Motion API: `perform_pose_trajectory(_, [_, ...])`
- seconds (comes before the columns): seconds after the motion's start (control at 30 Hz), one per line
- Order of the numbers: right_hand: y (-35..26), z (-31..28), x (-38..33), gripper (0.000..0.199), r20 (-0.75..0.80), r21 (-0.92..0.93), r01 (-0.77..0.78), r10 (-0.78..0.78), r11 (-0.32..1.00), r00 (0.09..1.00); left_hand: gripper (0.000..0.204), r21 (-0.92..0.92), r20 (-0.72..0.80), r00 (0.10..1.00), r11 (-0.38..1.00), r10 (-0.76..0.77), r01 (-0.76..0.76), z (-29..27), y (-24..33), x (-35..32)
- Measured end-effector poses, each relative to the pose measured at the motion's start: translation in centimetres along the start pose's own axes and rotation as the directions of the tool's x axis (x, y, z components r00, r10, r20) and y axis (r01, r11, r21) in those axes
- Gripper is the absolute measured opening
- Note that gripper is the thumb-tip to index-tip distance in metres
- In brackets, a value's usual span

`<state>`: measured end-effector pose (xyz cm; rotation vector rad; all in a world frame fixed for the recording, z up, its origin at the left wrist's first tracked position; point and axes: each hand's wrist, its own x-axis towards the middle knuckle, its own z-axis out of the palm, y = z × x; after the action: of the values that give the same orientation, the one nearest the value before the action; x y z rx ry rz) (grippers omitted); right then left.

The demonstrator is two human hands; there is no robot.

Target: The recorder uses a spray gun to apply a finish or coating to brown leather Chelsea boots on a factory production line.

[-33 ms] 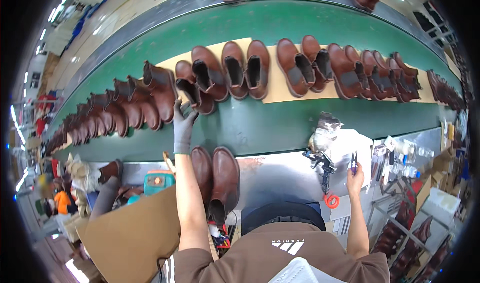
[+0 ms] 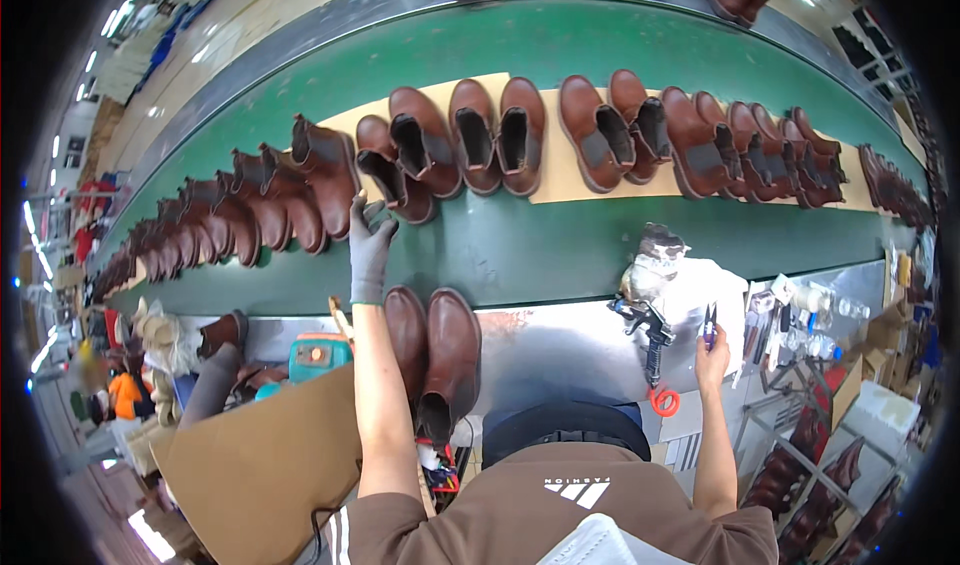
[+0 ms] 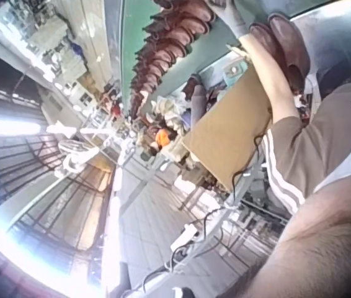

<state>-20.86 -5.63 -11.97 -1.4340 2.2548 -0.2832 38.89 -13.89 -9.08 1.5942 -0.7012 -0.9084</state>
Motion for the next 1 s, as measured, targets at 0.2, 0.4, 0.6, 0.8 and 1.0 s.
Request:
perform_pose_trajectory(0.2, [0.6,-0.1,0.0,0.043,-0.077,0.018,0.133,-0.132,0.991,0.988,0.077,0.349,0.015,0.993,0.930,0.119,-0.116,-0.2,0.5,-2.8])
perform_pose_trajectory(0.4, [1.0,-0.6,-0.7,0.046,-0.099,-0.050,0.161,-0.165,0.986,0.981,0.085,0.657,0.123,0.976,0.722,0.182,-0.217,1.7,1.2,-4.6])
perform_pose_trajectory(0.6, [1.4,-0.7,-1.2,0.045,-0.108,-0.037,0.174,-0.177,0.984,0.978,0.092,0.736,0.146,0.980,0.648,0.133,-0.197,2.9,1.5,-4.6])
perform_pose_trajectory(0.8, [2.6,0.0,-1.0,0.046,-0.019,-0.103,0.182,-0.185,0.978,0.983,0.085,0.639,0.135,0.949,0.707,0.283,-0.302,3.2,3.7,-9.2])
perform_pose_trajectory(1.0, [5.8,0.5,0.7,0.049,0.119,-0.131,0.396,-0.382,0.909,0.916,0.027,0.379,0.102,0.974,0.898,0.200,-0.224,4.3,3.0,-29.3])
